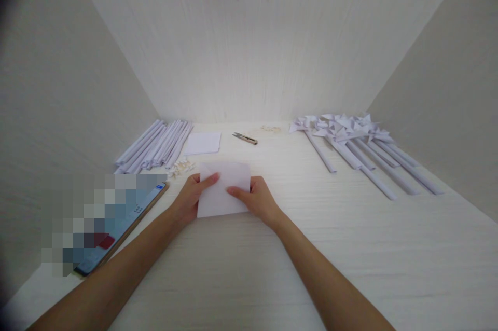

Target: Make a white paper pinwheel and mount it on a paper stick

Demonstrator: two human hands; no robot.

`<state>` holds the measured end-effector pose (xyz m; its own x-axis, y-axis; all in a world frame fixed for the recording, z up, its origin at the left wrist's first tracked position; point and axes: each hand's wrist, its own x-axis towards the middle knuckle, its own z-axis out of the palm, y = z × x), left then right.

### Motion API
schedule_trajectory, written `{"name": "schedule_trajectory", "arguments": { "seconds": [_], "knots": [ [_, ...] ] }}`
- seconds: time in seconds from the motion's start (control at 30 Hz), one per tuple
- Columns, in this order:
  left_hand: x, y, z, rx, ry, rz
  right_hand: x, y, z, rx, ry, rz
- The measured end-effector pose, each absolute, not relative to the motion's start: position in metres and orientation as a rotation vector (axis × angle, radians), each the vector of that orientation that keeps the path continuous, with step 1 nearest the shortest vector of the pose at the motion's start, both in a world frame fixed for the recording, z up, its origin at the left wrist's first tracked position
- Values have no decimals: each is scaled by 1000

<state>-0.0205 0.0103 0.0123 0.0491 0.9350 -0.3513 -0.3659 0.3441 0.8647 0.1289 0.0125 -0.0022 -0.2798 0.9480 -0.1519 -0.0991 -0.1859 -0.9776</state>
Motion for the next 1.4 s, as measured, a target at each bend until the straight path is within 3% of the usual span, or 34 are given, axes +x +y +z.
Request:
{"name": "schedule_trajectory", "arguments": {
  "seconds": [0.83, 1.4],
  "knots": [
    [-30, 21, 14, 256, 890, 1315, 130, 14, 0, -1206, -1403, 1457],
    [-23, 16, 13, 457, 1068, 1357, 129, 16, -1, -1118, -1459, 1417]
  ]
}}
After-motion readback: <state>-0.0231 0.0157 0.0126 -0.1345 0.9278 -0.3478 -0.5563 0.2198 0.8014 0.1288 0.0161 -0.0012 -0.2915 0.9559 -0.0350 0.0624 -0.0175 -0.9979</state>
